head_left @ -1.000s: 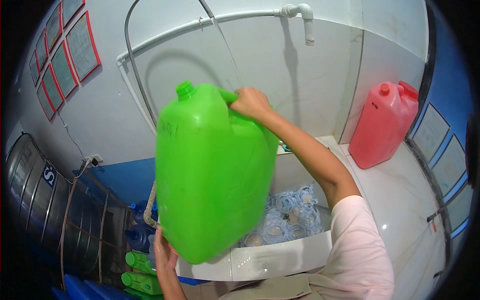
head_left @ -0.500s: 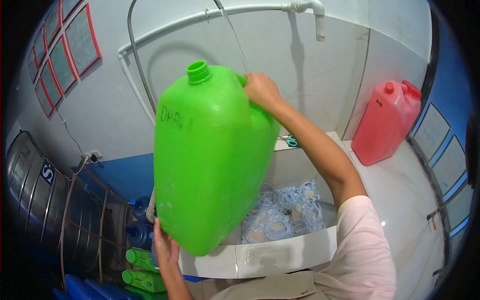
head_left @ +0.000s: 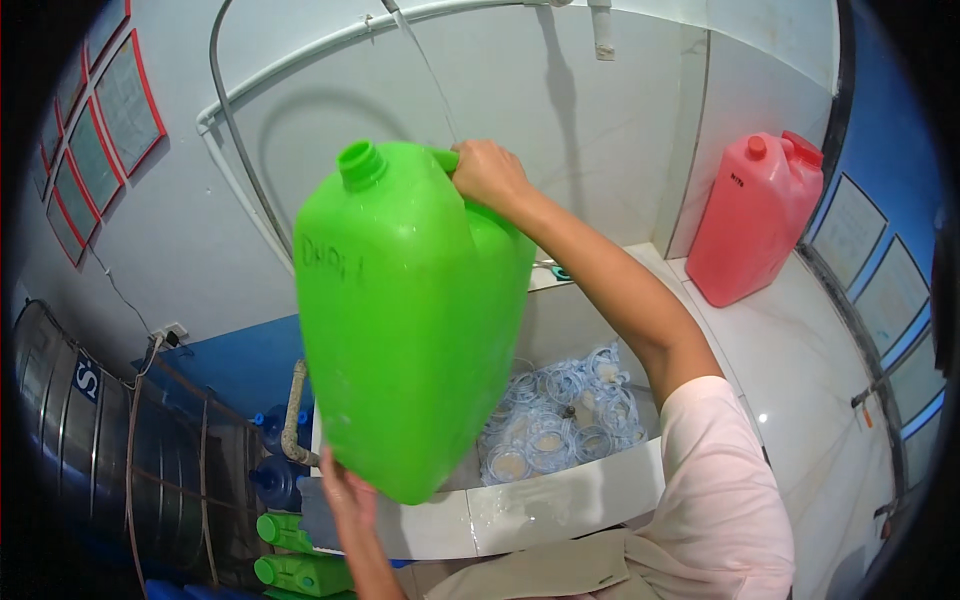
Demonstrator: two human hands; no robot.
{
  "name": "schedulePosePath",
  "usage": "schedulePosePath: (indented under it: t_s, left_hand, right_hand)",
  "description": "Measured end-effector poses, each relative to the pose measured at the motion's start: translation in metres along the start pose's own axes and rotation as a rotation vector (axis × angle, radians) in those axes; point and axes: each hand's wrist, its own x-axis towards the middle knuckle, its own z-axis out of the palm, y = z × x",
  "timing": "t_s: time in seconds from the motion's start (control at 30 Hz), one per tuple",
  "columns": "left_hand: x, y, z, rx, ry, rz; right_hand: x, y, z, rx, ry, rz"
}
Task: The person cleans a green water canister and its lid by scrubbing them with a sponge, rinsing them under a stream of water, and removing a seal from the canister opening using shears.
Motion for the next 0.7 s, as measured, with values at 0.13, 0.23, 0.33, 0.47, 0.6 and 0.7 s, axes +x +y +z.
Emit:
schedulePosePath:
  t_s: [0.13,0.23,0.33,0.47,0.6,0.7]
  left_hand:
    - [-0.012,-0.051,-0.032,-0.262,0.008,-0.309]
    - [-0.035,-0.005,-0.03,-0.225,0.035,-0.25]
    - [-0.035,0.038,0.004,-0.092,-0.004,-0.031]
    - [-0.012,-0.029,-0.006,-0.101,0.071,-0.103]
    - [-0.039,-0.043,-0.035,-0.306,0.096,-0.366]
    - [-0.053,0.024,0.008,-0.069,0.013,-0.099]
  right_hand:
    - [-0.019,0.017,0.027,-0.172,-0.209,0.013]
    - [-0.024,0.009,0.018,-0.138,-0.254,0.03]
    - [-0.015,-0.013,0.005,-0.033,-0.125,0.038]
    - [-0.008,0.001,0.012,-0.096,-0.174,0.024]
    - [-0.024,0.011,0.032,-0.195,-0.326,-0.006]
    - [-0.022,-0.014,0.012,-0.116,-0.251,0.004]
